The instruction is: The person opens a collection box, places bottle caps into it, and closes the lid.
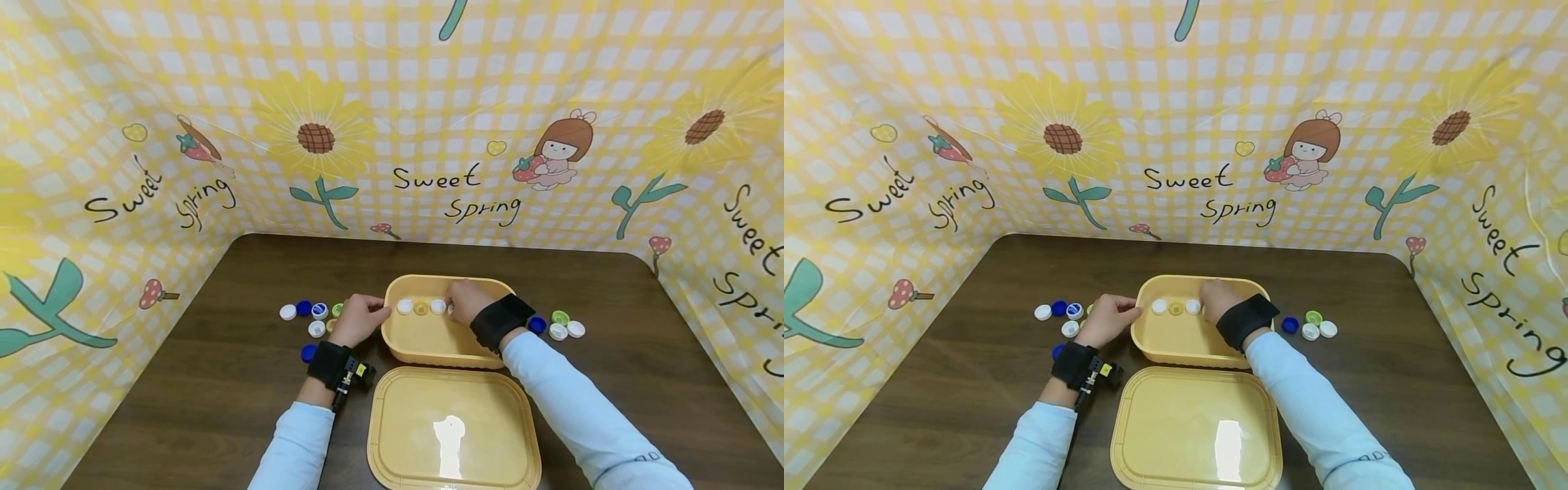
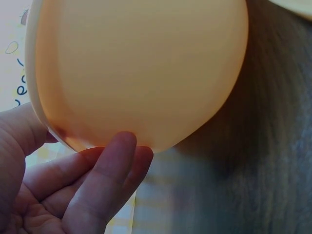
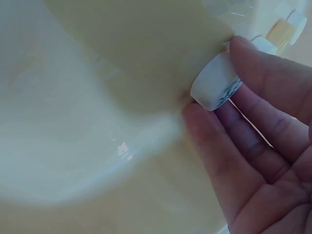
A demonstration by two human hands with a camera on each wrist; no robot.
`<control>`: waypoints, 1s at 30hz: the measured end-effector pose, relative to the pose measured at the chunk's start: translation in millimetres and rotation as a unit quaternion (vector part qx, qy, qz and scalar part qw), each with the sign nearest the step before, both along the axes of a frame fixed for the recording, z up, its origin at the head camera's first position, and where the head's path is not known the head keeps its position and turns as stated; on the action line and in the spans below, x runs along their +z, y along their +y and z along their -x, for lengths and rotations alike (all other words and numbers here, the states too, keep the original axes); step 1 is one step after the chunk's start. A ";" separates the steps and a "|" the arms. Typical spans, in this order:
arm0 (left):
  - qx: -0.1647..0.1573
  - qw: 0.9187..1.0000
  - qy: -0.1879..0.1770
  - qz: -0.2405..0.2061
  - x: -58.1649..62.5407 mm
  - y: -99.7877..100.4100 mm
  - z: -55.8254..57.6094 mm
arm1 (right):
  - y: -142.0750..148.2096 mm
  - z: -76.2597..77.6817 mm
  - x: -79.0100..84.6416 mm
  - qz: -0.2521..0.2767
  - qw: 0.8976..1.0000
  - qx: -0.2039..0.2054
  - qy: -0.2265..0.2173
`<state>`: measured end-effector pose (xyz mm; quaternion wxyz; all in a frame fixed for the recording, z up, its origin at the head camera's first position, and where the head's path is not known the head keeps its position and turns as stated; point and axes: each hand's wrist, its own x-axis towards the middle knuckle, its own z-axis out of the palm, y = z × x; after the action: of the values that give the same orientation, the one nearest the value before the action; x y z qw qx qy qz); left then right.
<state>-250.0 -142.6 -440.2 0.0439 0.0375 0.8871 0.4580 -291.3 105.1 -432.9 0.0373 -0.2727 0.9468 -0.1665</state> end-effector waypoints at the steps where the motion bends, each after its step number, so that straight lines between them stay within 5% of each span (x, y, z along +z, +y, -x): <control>1: -0.001 1.000 0.001 0.000 0.2 0.2 0.0 | 0.3 -0.3 0.5 0.001 1.000 0.001 -0.001; 9: -0.002 1.000 -0.002 -0.002 3.0 1.7 -0.7 | 4.7 1.1 0.7 0.007 1.000 0.003 0.008; 17: -0.004 1.000 0.001 0.001 2.0 1.8 0.8 | 8.5 -8.2 28.4 0.005 0.998 -0.036 -0.045; 30: -0.003 1.000 0.010 0.003 0.3 0.7 0.0 | 27.0 -20.5 54.1 0.007 0.998 -0.056 -0.027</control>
<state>-250.0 -141.8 -439.9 0.0365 0.0441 0.8886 0.4551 -270.8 132.1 -378.9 0.0514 -0.2147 0.9581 -0.1824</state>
